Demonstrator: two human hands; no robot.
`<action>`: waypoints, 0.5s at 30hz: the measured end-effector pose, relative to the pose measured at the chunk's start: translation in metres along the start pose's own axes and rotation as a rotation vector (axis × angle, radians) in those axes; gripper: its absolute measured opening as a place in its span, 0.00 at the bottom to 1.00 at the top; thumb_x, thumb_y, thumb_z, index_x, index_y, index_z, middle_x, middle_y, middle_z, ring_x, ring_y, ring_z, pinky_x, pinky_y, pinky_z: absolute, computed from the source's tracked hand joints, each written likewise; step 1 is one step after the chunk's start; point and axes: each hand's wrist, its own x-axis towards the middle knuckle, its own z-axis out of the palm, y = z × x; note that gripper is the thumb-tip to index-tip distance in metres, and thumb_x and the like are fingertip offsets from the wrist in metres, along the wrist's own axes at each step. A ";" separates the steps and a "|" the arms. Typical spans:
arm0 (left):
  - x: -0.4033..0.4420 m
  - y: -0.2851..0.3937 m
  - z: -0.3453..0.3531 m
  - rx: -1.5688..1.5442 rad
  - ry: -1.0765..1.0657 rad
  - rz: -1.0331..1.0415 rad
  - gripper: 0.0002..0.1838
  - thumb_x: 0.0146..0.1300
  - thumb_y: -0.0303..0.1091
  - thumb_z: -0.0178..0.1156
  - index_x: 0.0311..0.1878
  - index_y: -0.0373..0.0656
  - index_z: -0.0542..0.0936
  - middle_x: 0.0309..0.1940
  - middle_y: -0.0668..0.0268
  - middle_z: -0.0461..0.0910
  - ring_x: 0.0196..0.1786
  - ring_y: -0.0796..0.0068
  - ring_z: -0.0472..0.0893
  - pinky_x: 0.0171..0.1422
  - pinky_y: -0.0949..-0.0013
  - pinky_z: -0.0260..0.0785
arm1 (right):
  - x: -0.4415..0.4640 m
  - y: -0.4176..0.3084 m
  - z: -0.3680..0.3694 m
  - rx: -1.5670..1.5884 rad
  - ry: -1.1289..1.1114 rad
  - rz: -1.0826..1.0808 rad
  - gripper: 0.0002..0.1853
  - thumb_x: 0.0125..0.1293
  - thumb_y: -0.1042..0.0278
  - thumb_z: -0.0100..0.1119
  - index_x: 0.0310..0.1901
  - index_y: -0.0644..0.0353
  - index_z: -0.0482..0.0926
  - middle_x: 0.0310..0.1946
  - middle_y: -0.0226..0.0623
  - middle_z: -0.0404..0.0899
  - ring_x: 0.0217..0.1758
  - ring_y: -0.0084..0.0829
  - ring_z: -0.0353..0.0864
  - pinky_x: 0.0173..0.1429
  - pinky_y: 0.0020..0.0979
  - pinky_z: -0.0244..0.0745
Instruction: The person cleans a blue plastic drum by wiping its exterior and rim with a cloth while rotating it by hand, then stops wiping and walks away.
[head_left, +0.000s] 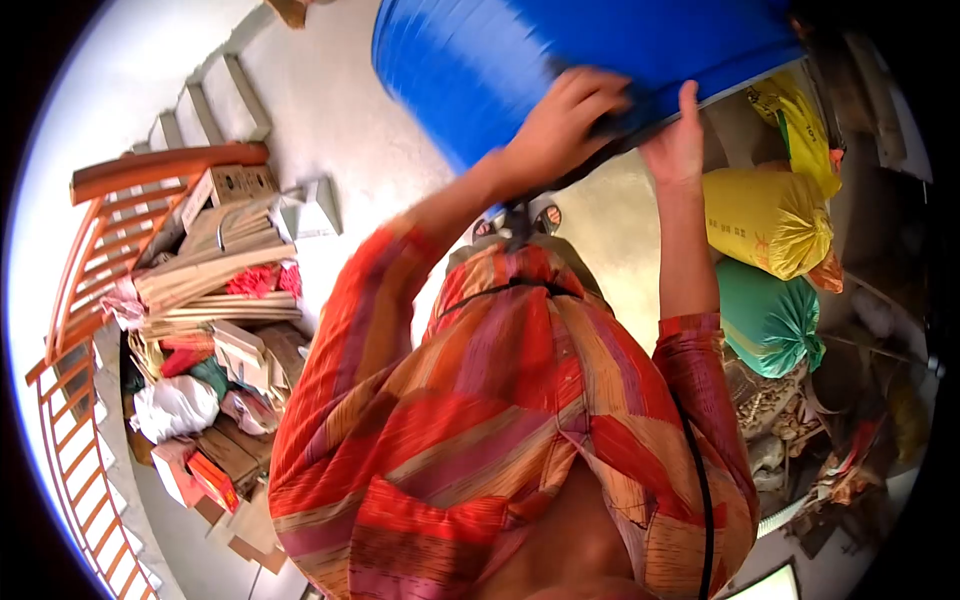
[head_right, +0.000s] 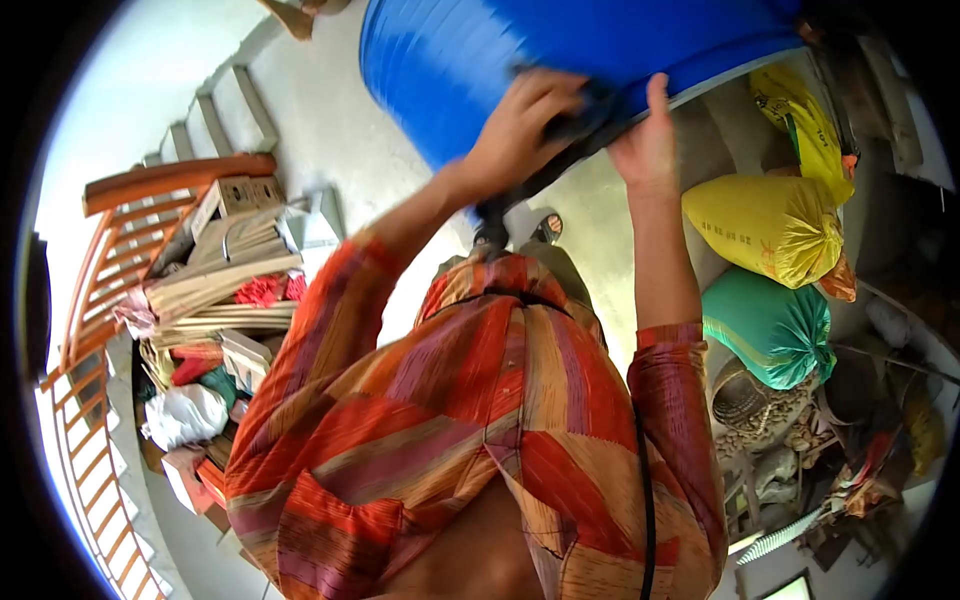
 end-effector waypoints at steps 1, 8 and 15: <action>0.036 -0.002 0.011 0.009 0.054 0.040 0.20 0.50 0.30 0.69 0.48 0.43 0.79 0.57 0.59 0.75 0.60 0.52 0.72 0.64 0.55 0.65 | 0.000 0.002 -0.002 -0.008 -0.009 -0.048 0.29 0.75 0.48 0.45 0.70 0.56 0.61 0.70 0.36 0.64 0.72 0.36 0.63 0.75 0.41 0.58; -0.014 -0.006 0.046 0.177 0.121 -0.103 0.19 0.51 0.38 0.69 0.49 0.62 0.81 0.55 0.76 0.74 0.62 0.61 0.68 0.57 0.54 0.63 | 0.005 -0.017 0.006 -0.219 0.113 -0.063 0.33 0.77 0.42 0.29 0.72 0.57 0.59 0.72 0.40 0.60 0.72 0.40 0.62 0.76 0.43 0.57; -0.313 -0.055 0.036 -0.028 0.029 -0.734 0.21 0.47 0.17 0.65 0.46 0.46 0.81 0.54 0.56 0.73 0.58 0.49 0.72 0.63 0.55 0.67 | 0.019 -0.027 0.012 -0.440 0.160 -0.173 0.36 0.76 0.38 0.27 0.75 0.58 0.51 0.75 0.39 0.54 0.76 0.42 0.54 0.79 0.48 0.49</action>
